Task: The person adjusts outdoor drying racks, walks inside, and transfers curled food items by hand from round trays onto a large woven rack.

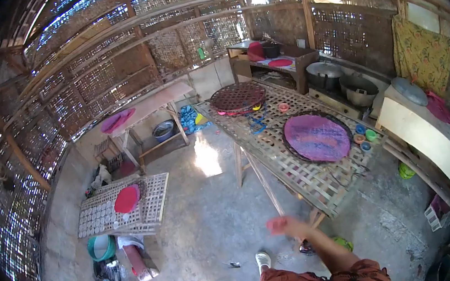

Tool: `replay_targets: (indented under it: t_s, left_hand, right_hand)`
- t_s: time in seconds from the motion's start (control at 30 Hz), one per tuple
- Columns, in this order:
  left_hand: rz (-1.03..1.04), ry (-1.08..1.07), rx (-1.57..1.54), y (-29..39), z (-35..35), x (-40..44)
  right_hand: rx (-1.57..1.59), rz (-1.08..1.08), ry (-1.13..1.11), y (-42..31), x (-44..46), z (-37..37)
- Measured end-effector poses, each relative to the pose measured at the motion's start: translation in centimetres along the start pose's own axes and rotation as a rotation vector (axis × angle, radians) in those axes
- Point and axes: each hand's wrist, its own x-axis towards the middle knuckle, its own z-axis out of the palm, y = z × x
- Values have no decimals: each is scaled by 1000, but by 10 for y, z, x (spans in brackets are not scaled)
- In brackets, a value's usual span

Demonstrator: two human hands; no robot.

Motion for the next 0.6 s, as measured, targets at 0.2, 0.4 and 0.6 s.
replay_targets:
  t_s: [0.2,0.4,0.6]
  left_hand:
    - [-201,-391,227,10,-57,146]
    - [-183,-328,101,27,-123,349]
    - [-164,-349,89,4,-196,529]
  right_hand:
    - [122,-93,474,-135,255,-137]
    - [465,-112,740,-152,503,-274]
    - [570,-225,1065,-134,643,-343]
